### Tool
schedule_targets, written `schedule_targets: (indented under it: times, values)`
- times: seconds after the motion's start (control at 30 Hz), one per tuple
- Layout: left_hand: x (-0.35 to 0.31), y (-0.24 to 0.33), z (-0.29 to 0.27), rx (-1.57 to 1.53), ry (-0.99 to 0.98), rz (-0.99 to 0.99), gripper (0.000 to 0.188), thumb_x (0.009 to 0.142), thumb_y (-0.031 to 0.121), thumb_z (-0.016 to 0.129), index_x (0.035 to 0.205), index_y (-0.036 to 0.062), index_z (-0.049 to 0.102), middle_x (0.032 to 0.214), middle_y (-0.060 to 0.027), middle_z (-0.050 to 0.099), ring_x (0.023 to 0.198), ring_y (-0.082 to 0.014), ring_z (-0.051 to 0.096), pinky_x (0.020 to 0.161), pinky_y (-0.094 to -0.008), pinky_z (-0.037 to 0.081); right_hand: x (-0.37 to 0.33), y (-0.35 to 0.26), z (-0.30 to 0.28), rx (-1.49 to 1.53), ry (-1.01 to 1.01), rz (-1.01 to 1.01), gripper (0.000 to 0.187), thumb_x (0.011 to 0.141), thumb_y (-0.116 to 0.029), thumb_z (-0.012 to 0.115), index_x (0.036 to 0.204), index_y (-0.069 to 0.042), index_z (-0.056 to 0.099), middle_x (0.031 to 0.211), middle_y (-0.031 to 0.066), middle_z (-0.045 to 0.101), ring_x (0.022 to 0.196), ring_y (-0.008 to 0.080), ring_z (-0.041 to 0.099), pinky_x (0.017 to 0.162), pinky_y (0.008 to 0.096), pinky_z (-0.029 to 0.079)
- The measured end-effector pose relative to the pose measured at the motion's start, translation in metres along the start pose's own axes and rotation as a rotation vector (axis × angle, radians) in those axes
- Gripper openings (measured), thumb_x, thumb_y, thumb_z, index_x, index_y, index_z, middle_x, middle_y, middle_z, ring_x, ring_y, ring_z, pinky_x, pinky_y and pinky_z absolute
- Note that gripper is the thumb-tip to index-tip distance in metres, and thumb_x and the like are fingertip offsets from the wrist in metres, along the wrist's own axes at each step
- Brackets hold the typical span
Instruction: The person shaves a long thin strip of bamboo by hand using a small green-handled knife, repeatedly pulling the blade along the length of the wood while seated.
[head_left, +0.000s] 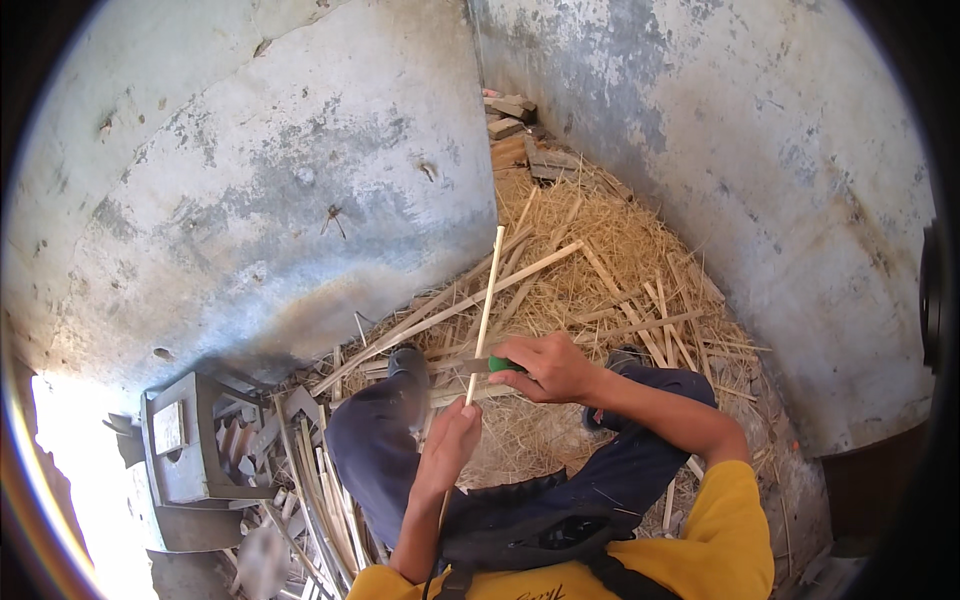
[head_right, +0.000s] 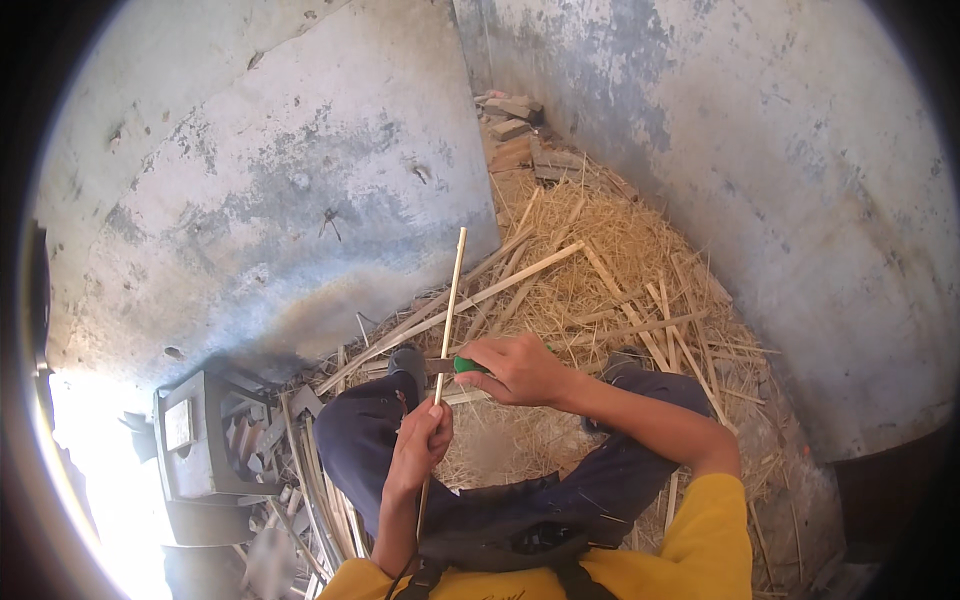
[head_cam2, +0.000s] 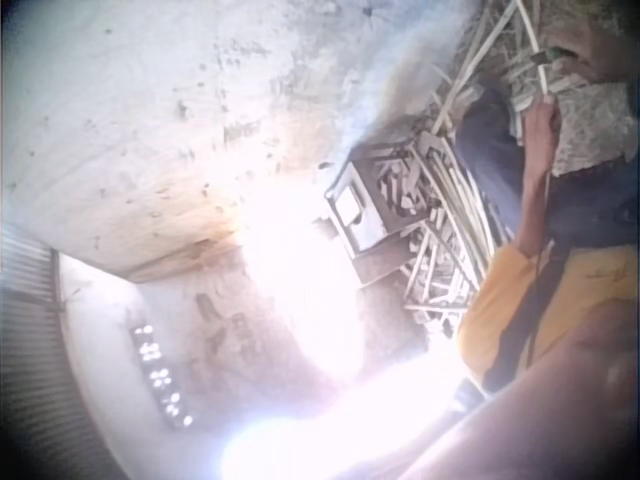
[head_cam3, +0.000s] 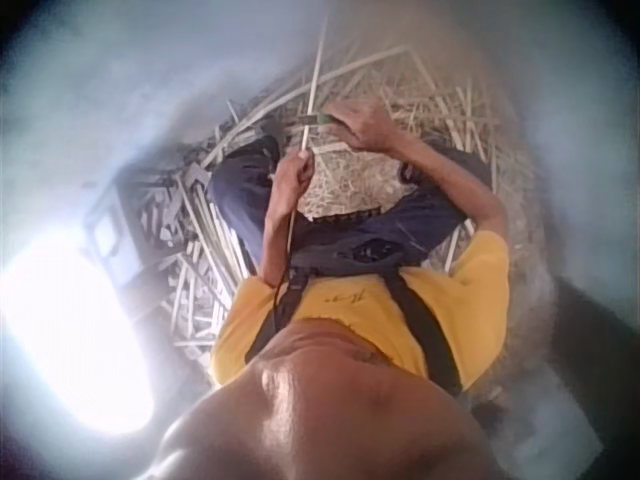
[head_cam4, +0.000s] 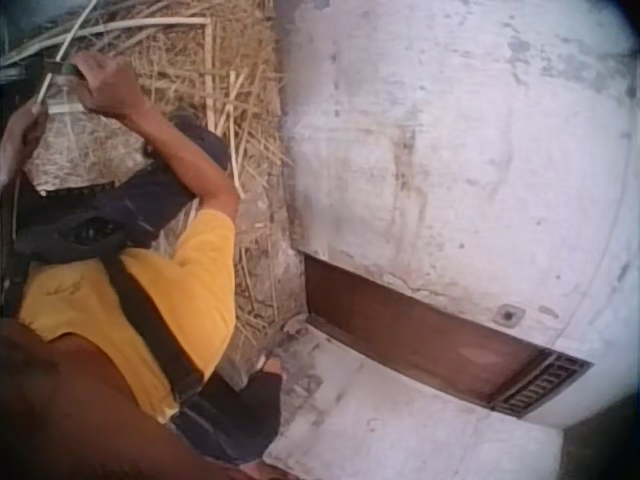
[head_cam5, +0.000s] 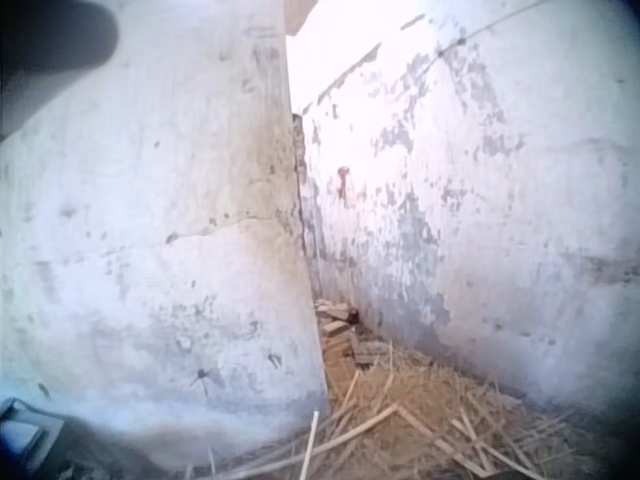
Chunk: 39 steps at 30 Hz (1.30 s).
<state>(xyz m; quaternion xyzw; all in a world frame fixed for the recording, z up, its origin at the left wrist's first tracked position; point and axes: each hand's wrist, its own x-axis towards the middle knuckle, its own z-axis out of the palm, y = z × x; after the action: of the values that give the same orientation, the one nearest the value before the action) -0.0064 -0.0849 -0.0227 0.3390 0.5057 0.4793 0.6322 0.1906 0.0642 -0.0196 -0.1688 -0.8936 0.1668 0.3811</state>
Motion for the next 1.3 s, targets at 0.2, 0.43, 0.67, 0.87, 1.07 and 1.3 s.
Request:
schedule_targets:
  times: [0.2, 0.43, 0.67, 0.87, 1.07, 1.3]
  values:
    - [0.005, 0.000, 0.004, 0.100, -0.006, 0.065, 0.038, 0.110, 0.043, 0.045, 0.093, 0.0101, 0.050, 0.067, 0.0060, 0.034, 0.054, -0.0039, 0.026, 0.049, -0.0247, 0.019, 0.000, 0.001, 0.002, 0.015, 0.032, -0.005, 0.030, 0.097, -0.032, 0.075, 0.104, -0.004, 0.070, 0.089, 0.0105, 0.074, 0.065, 0.0276, 0.071, 0.054, 0.0358, 0.054]
    - [0.007, -0.001, 0.001, 0.101, -0.038, 0.056, 0.039, 0.110, 0.045, 0.044, 0.093, 0.0100, 0.050, 0.066, 0.0059, 0.033, 0.053, -0.0041, 0.026, 0.048, -0.0244, 0.019, 0.000, 0.000, 0.000, 0.011, 0.013, 0.007, 0.032, 0.098, -0.034, 0.074, 0.105, -0.003, 0.071, 0.089, 0.0114, 0.074, 0.064, 0.0276, 0.071, 0.054, 0.0360, 0.054]
    - [0.009, -0.001, -0.001, 0.103, -0.056, 0.042, 0.045, 0.109, 0.050, 0.044, 0.092, 0.0081, 0.052, 0.063, 0.0059, 0.033, 0.051, -0.0040, 0.028, 0.046, -0.0238, 0.022, 0.000, 0.000, 0.001, 0.012, 0.029, 0.003, 0.032, 0.098, -0.034, 0.074, 0.105, -0.003, 0.070, 0.089, 0.0114, 0.074, 0.064, 0.0275, 0.071, 0.054, 0.0362, 0.054]
    - [0.009, 0.005, -0.001, 0.061, -0.081, -0.056, 0.049, 0.108, 0.051, 0.042, 0.090, 0.0067, 0.053, 0.062, 0.0046, 0.036, 0.049, -0.0056, 0.031, 0.046, -0.0237, 0.026, -0.001, 0.001, -0.001, 0.016, 0.028, 0.006, 0.033, 0.098, -0.034, 0.074, 0.106, -0.003, 0.071, 0.089, 0.0116, 0.074, 0.065, 0.0281, 0.072, 0.054, 0.0364, 0.054]
    - [0.009, 0.005, -0.005, 0.042, -0.103, -0.107, 0.051, 0.106, 0.053, 0.040, 0.085, 0.0076, 0.052, 0.060, 0.0028, 0.038, 0.048, -0.0080, 0.032, 0.045, -0.0258, 0.028, -0.001, 0.003, -0.005, 0.037, 0.029, 0.063, 0.033, 0.098, -0.034, 0.075, 0.109, -0.003, 0.071, 0.087, 0.0111, 0.074, 0.066, 0.0282, 0.072, 0.055, 0.0364, 0.055]
    - [0.007, 0.008, -0.005, 0.045, -0.107, -0.116, 0.051, 0.106, 0.053, 0.040, 0.082, 0.0087, 0.050, 0.058, 0.0021, 0.038, 0.047, -0.0082, 0.032, 0.044, -0.0257, 0.028, 0.003, 0.002, -0.012, 0.010, 0.079, 0.093, 0.030, 0.099, -0.034, 0.073, 0.106, -0.005, 0.069, 0.085, 0.0101, 0.073, 0.066, 0.0270, 0.072, 0.055, 0.0365, 0.054]
